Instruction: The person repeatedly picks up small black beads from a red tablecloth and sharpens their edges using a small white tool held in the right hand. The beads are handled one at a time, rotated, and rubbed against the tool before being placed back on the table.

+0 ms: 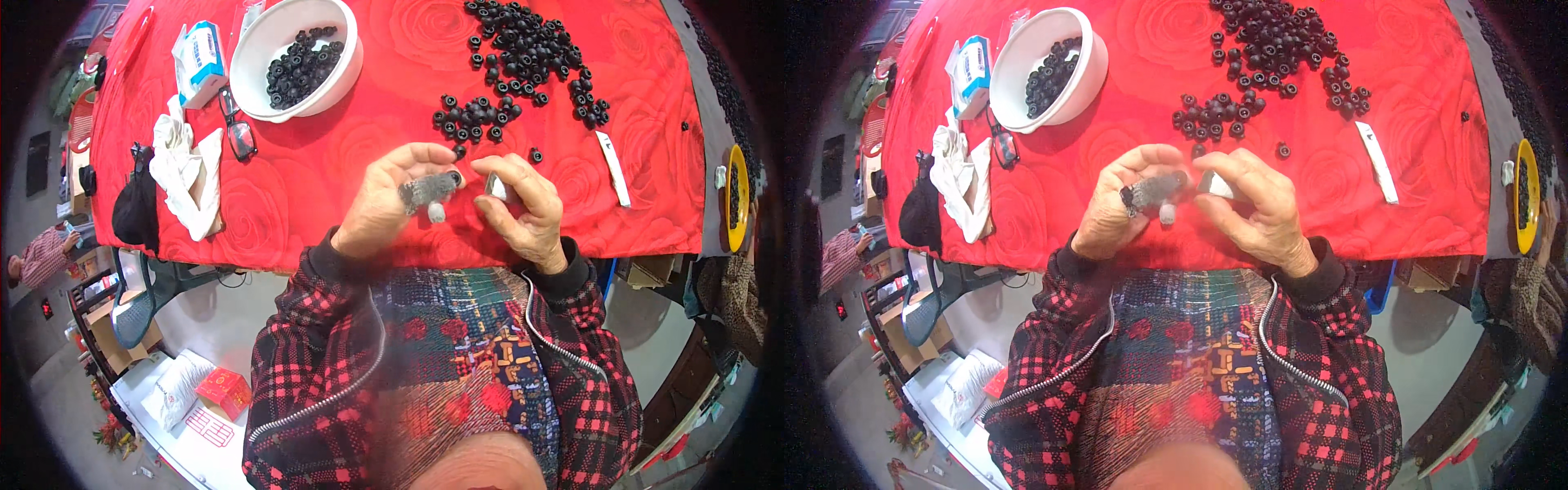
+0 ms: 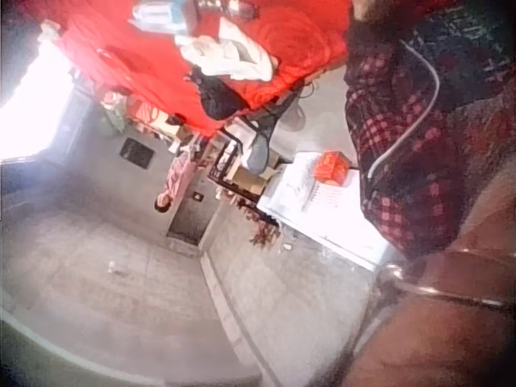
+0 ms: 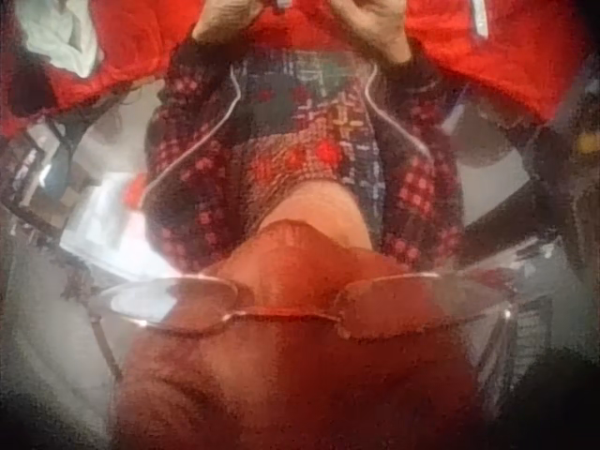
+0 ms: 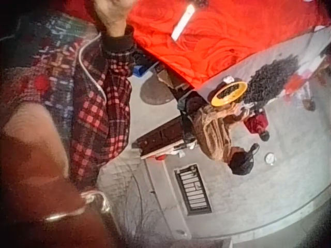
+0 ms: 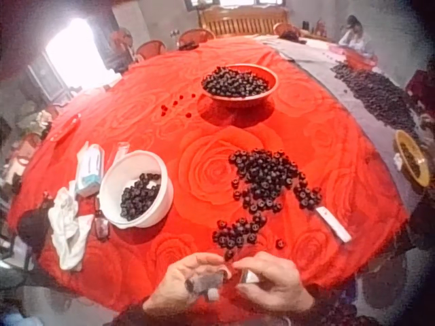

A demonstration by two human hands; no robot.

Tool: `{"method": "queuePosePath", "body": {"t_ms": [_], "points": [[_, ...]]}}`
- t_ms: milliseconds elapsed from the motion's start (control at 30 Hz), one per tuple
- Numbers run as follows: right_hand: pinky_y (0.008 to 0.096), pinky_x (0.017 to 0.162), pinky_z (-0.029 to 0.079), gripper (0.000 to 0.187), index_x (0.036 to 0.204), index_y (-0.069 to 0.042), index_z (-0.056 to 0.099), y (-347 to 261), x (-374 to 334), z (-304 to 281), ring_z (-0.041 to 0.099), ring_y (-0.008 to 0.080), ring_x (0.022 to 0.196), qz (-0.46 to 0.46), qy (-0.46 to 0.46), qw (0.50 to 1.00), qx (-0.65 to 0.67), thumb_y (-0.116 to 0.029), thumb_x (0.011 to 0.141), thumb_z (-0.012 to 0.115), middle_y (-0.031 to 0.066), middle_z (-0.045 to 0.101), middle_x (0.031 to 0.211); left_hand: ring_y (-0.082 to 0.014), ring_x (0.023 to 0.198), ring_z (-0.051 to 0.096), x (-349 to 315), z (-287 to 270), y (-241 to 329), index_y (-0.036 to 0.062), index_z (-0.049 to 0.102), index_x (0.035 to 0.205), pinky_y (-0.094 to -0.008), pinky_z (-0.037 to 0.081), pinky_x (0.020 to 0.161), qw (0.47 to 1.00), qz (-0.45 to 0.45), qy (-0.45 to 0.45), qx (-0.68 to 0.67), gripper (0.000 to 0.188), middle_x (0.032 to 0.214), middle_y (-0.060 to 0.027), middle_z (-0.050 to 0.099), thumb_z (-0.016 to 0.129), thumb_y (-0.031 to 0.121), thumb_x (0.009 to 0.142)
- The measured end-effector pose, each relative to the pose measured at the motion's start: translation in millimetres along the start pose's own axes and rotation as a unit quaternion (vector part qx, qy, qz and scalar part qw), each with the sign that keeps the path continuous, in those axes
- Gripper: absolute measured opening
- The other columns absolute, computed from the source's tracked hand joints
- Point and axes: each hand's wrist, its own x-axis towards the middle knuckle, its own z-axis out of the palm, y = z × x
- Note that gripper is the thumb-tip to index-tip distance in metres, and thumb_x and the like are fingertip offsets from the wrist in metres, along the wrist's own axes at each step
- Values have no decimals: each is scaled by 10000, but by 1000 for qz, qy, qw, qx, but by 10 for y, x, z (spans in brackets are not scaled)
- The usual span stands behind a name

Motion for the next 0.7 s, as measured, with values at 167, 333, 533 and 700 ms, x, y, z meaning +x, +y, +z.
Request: {"method": "queuePosePath", "body": {"t_ms": [167,333,533,700], "points": [[286,559,420,328,1044,-12,624,25,-15,20,556,183,636,64,-73,994,51,-19,724,695,86,562,755,-132,748,625,-78,101,-1,3,528,1164,-252,523,593,999,-35,23,30,296,993,-91,640,596,158,920],[275,536,404,307,1005,-11,643,55,-17,0,554,156,623,22,-104,993,44,-2,708,722,61,589,730,-97,728,606,-155,103,0,7,546,1158,-229,502,579,997,-66,-10,50,296,947,-55,638,611,149,907],[314,502,415,287,965,-17,650,-42,33,29,552,204,574,-78,-103,991,-29,-15,691,735,71,570,680,-68,663,587,-215,113,111,-11,624,1074,-204,472,554,987,-133,-8,86,266,853,-36,658,662,148,865],[344,525,425,408,1043,-15,643,22,9,24,546,242,592,-102,-92,990,-36,-21,638,691,81,543,690,-82,676,598,-203,93,109,-11,629,1072,-208,474,562,987,-155,-30,36,267,855,-54,673,663,157,867]]}}
